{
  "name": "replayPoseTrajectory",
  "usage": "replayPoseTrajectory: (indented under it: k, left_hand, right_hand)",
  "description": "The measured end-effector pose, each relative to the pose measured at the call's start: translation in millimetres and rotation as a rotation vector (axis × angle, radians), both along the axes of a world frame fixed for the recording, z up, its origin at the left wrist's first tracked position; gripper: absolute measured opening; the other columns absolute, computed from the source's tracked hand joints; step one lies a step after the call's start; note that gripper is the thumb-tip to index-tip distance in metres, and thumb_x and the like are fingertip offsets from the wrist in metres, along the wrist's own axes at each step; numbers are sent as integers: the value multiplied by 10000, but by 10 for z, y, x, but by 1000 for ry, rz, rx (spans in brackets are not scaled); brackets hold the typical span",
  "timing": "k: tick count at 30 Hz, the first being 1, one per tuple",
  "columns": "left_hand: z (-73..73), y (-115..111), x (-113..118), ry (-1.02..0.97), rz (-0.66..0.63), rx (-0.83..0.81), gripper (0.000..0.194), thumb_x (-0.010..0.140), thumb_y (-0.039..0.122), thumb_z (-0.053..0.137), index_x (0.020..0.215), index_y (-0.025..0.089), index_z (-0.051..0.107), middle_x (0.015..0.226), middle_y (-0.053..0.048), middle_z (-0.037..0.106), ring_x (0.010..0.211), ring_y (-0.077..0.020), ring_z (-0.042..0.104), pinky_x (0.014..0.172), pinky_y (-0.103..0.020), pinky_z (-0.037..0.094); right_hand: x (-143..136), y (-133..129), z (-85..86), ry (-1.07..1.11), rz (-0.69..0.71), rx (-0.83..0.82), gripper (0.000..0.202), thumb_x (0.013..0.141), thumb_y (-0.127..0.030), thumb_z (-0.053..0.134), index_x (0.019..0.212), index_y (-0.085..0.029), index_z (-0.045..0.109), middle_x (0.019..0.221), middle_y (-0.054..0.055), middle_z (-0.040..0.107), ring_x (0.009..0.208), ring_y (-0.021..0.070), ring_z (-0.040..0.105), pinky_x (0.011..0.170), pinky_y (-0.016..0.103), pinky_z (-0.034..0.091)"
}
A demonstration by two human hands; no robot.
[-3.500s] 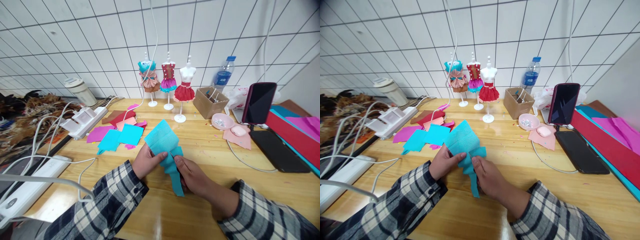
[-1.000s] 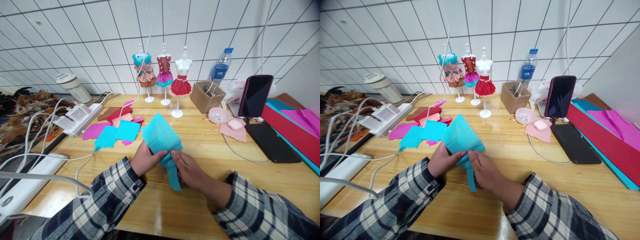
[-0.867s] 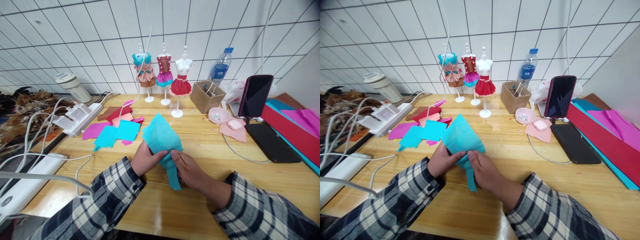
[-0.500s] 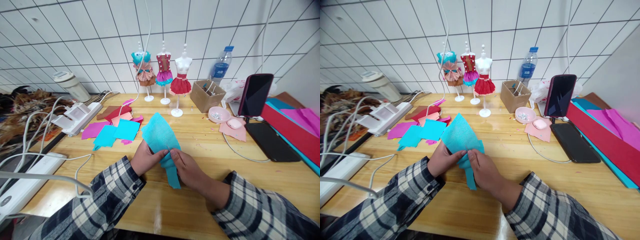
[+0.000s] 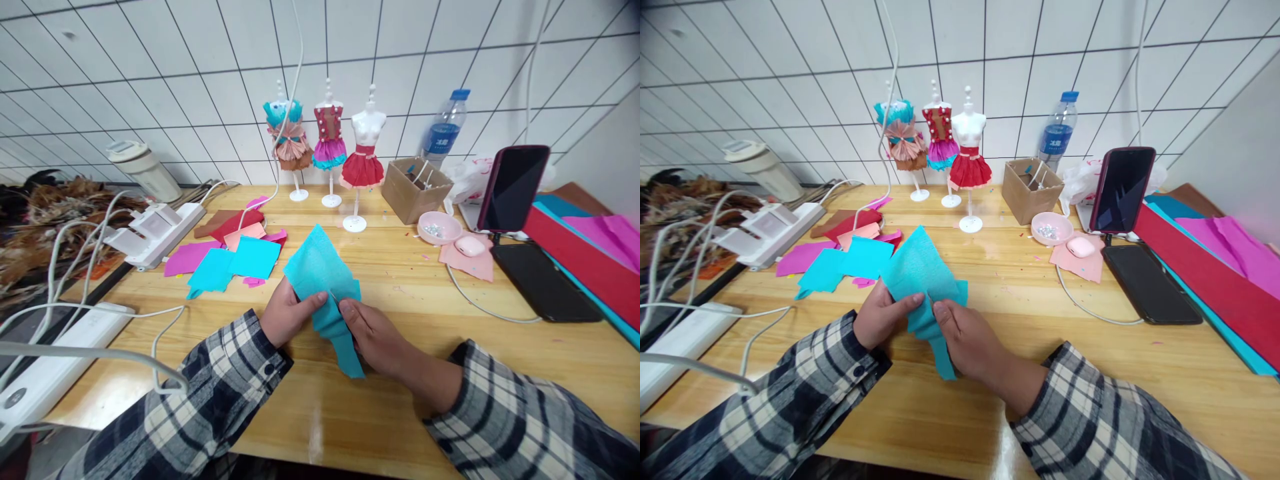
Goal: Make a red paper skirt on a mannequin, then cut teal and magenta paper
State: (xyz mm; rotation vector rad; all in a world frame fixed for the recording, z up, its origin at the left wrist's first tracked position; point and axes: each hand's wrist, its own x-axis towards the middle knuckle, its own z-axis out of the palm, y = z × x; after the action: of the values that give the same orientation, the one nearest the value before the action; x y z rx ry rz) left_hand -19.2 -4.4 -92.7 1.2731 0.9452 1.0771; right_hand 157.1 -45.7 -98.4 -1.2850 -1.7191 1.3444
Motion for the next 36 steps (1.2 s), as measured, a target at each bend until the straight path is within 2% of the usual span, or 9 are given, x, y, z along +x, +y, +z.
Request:
replayPoseTrajectory:
  k: [8,14,25,32,36]
  left_hand:
    - [4,-3,-13,58,-44,71,523,747,365,759,1178,150,556,1167,-130,699,1057,-299,663,941,-449,521]
    - [-24,-11,-11,184,-92,147,387,774,372,730,1074,155,619,1061,-103,721,977,-282,671,905,-425,535]
    - [-1,6,-18,324,-136,318,353,812,319,676,1095,120,605,1089,-120,715,1004,-269,670,931,-402,518]
    - [10,3,-3,344,-130,310,359,807,347,679,1081,122,619,1083,-121,721,996,-269,670,921,-396,520]
    - [-15,-2,-9,331,-114,252,416,779,392,712,1079,117,628,1107,-136,710,1025,-290,654,943,-420,504]
  right_hand:
    - [1,-6,29,31,-18,-45,531,954,-645,234,710,-230,459,595,-16,492,579,146,480,518,258,357]
    - [7,-11,2,22,1,-49,502,965,-626,226,737,-233,439,573,-33,459,540,136,458,514,256,359]
    - [-10,-22,-49,57,-36,-29,471,969,-607,248,750,-233,431,574,-44,443,510,126,436,485,244,343]
    - [-9,-6,-22,25,-49,-2,464,973,-588,254,732,-232,429,582,-39,446,525,131,440,494,247,341]
    - [-10,3,11,-1,-61,18,465,975,-583,248,722,-232,419,584,-37,435,533,135,424,500,252,332]
